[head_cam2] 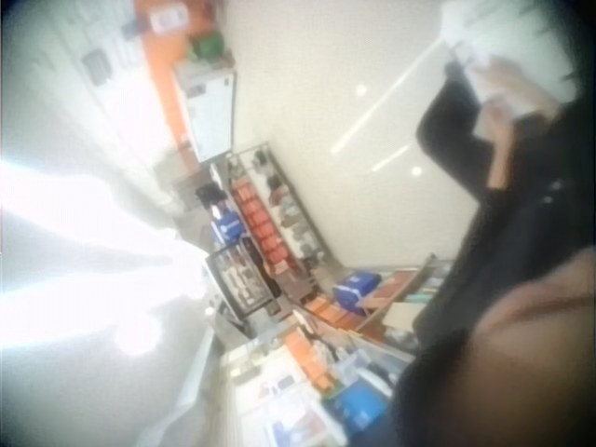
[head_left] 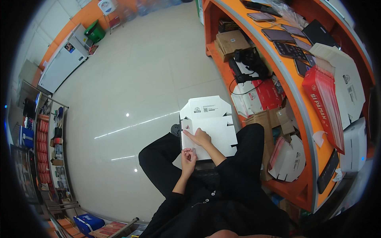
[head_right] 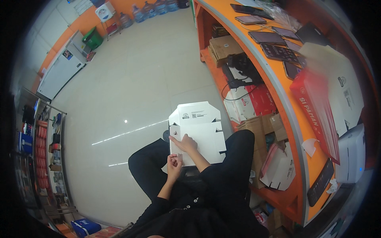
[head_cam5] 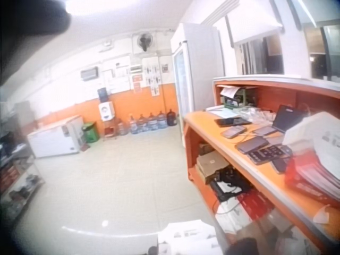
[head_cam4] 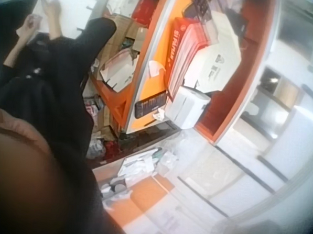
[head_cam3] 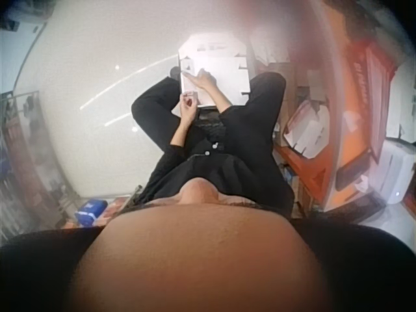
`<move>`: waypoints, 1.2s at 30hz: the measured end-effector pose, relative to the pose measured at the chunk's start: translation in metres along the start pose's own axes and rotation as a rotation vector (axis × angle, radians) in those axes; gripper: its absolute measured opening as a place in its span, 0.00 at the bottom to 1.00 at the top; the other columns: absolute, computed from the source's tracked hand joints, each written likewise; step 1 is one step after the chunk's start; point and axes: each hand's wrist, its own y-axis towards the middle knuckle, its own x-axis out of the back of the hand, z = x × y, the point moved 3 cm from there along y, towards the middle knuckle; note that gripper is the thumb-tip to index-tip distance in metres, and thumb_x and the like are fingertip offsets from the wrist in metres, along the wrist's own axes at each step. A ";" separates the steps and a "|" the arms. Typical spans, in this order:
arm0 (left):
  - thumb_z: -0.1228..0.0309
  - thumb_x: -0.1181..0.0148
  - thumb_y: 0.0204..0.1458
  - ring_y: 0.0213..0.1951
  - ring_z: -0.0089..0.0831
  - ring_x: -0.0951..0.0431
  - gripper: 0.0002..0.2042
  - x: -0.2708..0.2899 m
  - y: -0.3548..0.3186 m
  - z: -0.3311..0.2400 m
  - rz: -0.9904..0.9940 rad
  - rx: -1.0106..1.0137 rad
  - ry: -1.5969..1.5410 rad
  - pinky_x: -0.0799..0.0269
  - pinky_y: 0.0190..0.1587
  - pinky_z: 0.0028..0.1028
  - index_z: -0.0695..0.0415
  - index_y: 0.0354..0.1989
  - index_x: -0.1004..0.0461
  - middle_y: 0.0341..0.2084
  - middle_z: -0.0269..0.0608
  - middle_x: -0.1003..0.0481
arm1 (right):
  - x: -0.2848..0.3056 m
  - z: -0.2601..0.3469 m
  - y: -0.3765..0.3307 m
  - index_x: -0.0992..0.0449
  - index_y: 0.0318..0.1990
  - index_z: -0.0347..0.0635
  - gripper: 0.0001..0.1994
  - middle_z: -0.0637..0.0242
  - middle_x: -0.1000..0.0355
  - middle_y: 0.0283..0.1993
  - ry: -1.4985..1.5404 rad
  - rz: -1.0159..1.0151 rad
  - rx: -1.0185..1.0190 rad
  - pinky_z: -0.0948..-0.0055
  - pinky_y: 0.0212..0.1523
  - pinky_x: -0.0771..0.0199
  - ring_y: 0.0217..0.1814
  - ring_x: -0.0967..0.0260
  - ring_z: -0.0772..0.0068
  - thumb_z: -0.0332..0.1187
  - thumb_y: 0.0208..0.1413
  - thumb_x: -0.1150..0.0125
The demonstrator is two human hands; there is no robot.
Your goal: The person sits cross-legged and repeatedly folds red and white paper inserts into white cardboard boxes. They place each folded insert into a box, then set the box aside on the counter. The person continues this process for multiple boxes.
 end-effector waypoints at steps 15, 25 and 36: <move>0.85 0.55 0.55 0.53 0.37 0.31 0.18 -0.044 -0.018 -0.114 0.008 -0.515 0.069 0.30 0.45 0.25 0.62 0.54 0.43 0.46 0.47 0.36 | 0.126 -0.010 -0.044 0.34 0.52 0.38 0.19 0.65 0.29 0.45 0.840 0.291 0.279 0.75 0.42 0.26 0.45 0.29 0.75 0.34 0.54 0.43; 0.76 0.54 0.56 0.58 0.49 0.37 0.20 -0.062 -0.024 -0.200 0.229 -0.630 0.522 0.37 0.57 0.36 0.52 0.58 0.33 0.57 0.54 0.43 | 0.141 -0.006 -0.109 0.32 0.51 0.41 0.14 0.68 0.30 0.47 1.445 0.360 0.386 0.73 0.50 0.30 0.48 0.31 0.75 0.35 0.59 0.45; 0.71 0.53 0.56 0.61 0.57 0.44 0.21 -0.070 -0.043 -0.242 0.331 -0.542 0.641 0.47 0.62 0.43 0.49 0.61 0.36 0.56 0.56 0.44 | 0.139 0.015 -0.144 0.29 0.46 0.37 0.10 0.66 0.27 0.42 1.607 0.115 0.542 0.75 0.48 0.29 0.44 0.29 0.77 0.33 0.61 0.47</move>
